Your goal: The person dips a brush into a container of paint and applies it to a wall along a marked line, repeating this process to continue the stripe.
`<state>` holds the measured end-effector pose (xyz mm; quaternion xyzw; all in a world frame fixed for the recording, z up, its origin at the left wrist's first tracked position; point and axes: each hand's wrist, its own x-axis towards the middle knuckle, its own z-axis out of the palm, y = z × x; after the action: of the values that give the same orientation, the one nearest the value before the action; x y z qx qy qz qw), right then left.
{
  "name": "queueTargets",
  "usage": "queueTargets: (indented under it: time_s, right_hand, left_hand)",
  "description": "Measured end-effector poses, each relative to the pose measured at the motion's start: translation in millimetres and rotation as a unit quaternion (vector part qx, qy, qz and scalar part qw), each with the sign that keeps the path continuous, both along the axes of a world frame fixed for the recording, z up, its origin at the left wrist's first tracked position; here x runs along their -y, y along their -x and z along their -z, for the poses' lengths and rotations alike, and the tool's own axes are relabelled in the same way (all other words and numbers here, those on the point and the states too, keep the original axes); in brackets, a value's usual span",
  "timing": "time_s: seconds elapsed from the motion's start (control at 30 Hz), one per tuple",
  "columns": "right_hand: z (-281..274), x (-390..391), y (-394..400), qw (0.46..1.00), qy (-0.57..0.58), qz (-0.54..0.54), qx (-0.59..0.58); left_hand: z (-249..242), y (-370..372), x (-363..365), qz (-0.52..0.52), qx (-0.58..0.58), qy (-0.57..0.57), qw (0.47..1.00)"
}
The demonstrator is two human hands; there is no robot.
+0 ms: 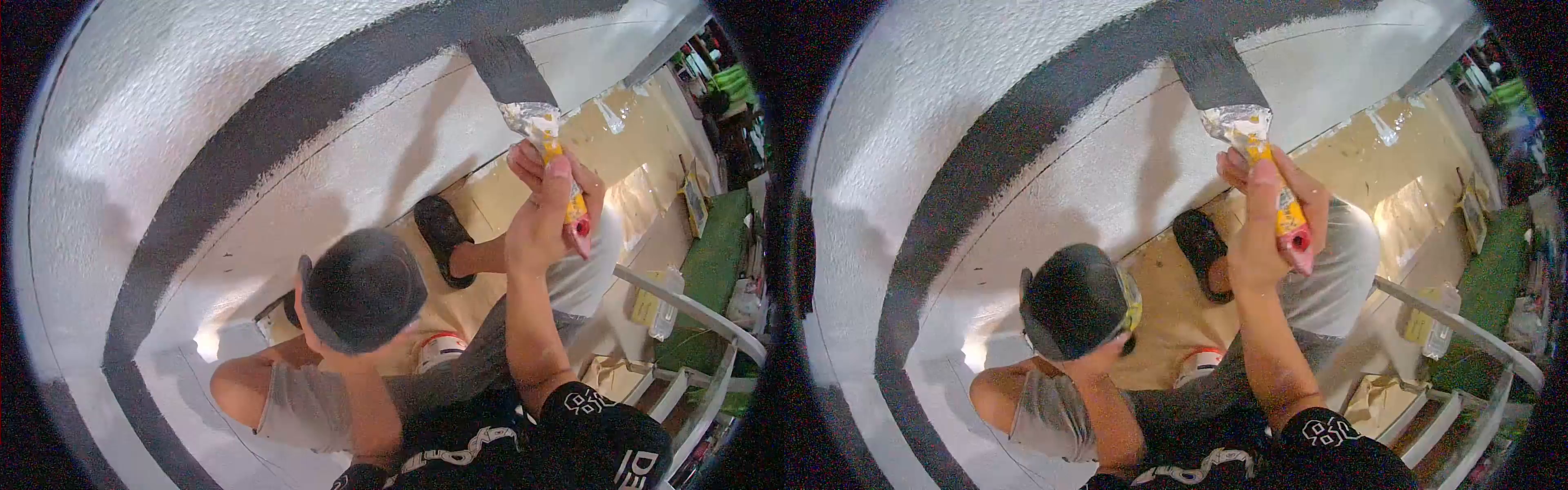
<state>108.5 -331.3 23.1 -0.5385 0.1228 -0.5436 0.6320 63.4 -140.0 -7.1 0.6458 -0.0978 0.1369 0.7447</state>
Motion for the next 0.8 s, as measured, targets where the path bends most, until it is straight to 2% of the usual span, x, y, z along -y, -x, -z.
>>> queueTargets:
  time_s: [0.13,0.2,0.23,0.33,0.4,0.5,0.57,0.63,0.67,0.7,0.73,0.77,0.8]
  right_hand:
    - [9,-15,5,0.998,0.046,-0.022,-0.043]
    - [9,-17,13,0.952,0.271,-0.064,-0.126]
    - [12,-21,14,0.940,0.314,-0.066,-0.117]
    - [21,-33,12,0.936,0.338,-0.062,-0.073]
    - [29,-27,10,0.939,0.333,-0.030,-0.082]
    - [47,-4,6,0.955,0.257,0.069,-0.134]
    - [37,-1,5,0.959,0.220,0.088,-0.154]
    - [7,-5,-1,0.997,-0.005,0.020,-0.078]
    - [11,-1,-6,0.999,0.020,0.036,-0.013]
    - [12,0,-4,0.999,0.019,0.034,-0.013]
    - [11,3,-1,0.996,0.054,0.002,-0.065]
    - [11,4,1,0.989,0.089,-0.029,-0.116]
    - [14,-1,4,0.988,0.092,-0.069,-0.102]
  left_hand:
    - [11,10,-8,0.032,-0.032,-0.054,0.998]
    - [21,15,-16,0.042,-0.043,-0.081,0.995]
    - [26,18,-20,0.048,-0.048,-0.092,0.993]
    - [31,19,-26,0.057,-0.048,-0.118,0.990]
    - [33,16,-26,0.055,-0.034,-0.123,0.990]
    - [34,14,-26,0.040,0.007,-0.129,0.991]
    - [33,16,-27,0.035,0.020,-0.133,0.990]
    - [30,19,-24,-0.058,-0.026,-0.157,0.985]
    - [28,16,-25,-0.060,-0.026,-0.158,0.985]
    - [24,10,-26,-0.038,0.035,-0.184,0.982]
    - [22,6,-26,-0.015,0.097,-0.208,0.973]
    - [22,10,-23,-0.014,0.097,-0.209,0.973]
    - [22,16,-20,-0.018,0.021,-0.168,0.985]
